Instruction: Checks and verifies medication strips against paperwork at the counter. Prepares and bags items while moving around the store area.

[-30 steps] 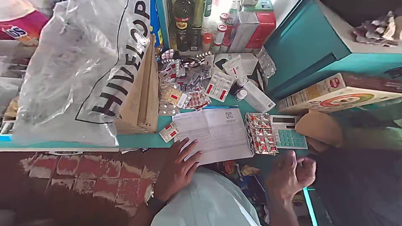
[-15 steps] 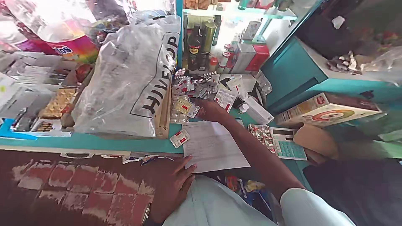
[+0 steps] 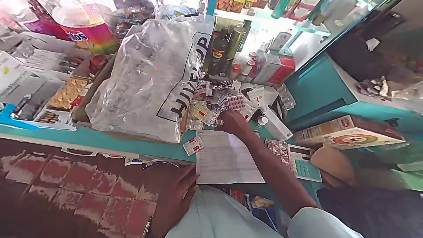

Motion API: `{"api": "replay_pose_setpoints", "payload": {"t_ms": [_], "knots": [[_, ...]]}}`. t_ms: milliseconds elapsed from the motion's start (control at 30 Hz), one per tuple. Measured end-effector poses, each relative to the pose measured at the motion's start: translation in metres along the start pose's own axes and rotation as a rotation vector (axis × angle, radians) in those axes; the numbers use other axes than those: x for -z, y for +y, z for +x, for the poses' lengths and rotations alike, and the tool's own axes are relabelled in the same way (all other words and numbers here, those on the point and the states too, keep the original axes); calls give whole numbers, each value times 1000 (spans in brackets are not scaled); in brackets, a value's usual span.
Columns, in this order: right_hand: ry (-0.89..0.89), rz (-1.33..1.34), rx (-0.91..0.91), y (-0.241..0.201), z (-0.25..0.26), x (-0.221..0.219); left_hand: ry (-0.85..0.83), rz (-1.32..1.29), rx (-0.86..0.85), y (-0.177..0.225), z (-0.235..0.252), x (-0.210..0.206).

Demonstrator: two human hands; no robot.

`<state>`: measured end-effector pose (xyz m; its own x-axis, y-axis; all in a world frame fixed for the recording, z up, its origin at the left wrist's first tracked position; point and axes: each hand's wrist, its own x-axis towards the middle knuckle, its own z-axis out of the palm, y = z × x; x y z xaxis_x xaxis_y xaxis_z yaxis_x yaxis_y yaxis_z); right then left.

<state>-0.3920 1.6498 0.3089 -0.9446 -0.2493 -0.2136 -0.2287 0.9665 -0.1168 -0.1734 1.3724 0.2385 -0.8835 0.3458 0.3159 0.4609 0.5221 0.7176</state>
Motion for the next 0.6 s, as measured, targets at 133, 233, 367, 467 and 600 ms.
{"api": "replay_pose_setpoints", "payload": {"t_ms": [133, 233, 367, 467, 600], "knots": [[-16, -27, 83, 1, 5, -19, -27, -1, 13, 1, 2, 2], [77, -84, 223, 13, 3, -28, -35, -1, 26, 3, 2, 2], [362, -220, 470, 31, 1, -37, -28, -34, 2, 2, 1, -4], [492, -261, 586, 37, -2, -19, -24, 8, -20, 0, 5, -10], [554, -238, 631, 45, -4, 14, -71, 267, -121, -12, 20, -29]]}}
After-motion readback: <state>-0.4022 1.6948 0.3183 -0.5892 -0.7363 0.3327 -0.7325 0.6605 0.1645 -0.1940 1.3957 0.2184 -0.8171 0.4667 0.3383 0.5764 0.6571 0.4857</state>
